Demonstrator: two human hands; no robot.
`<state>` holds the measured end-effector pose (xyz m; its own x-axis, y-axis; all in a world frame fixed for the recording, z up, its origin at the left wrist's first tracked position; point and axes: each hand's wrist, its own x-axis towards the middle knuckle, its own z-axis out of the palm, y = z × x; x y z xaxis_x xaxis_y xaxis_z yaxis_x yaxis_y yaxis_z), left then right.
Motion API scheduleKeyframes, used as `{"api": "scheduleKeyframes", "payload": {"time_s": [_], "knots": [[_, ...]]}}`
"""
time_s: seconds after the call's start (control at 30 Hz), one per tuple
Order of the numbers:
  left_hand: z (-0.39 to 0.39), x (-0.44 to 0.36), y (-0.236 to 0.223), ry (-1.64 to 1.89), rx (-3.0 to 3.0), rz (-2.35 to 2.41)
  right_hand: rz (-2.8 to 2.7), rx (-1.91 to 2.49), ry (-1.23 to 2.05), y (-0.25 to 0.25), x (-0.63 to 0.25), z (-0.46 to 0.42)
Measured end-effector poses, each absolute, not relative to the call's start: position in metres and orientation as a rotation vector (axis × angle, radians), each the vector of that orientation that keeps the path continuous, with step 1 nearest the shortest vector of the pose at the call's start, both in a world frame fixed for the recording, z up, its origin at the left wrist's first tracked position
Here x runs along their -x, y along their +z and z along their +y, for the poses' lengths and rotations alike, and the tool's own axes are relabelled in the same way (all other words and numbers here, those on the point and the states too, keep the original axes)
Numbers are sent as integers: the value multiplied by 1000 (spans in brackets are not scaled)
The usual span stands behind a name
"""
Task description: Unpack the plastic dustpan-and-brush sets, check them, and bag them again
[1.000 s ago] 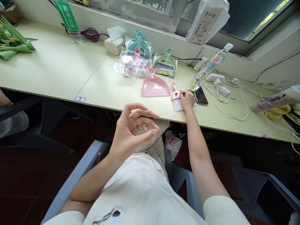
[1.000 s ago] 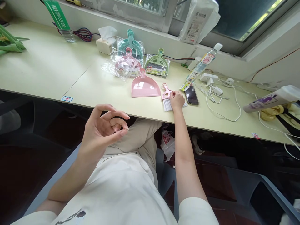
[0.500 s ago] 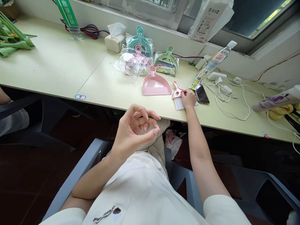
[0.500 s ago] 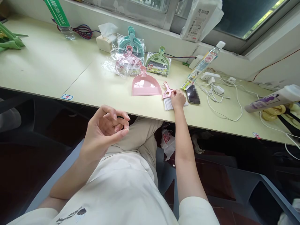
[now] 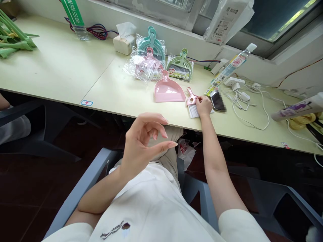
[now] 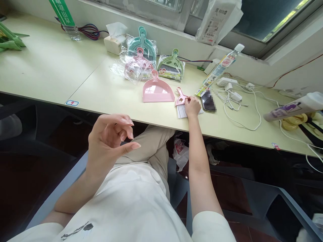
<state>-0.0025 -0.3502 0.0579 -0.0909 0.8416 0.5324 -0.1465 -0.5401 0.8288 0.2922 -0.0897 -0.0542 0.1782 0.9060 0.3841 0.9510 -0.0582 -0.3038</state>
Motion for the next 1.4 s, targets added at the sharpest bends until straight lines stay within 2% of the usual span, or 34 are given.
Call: {"api": "scheduleKeyframes", "payload": {"time_s": [0.27,0.57,0.87,1.4], "knots": [[-356,3,60,1880,-1937,750,-1729,1963,-128,-55,-293,-89],[-359,5,60,1803,-1969,899,-1710,1992,-138,-55,-294,-87],[-357,4,63,2071,-2041,1010,-1717,1993,-156,-57,-296,-85],[-360,2,59,2032,-2063,1144,-1709,1956,-134,-58,-297,-85]]}}
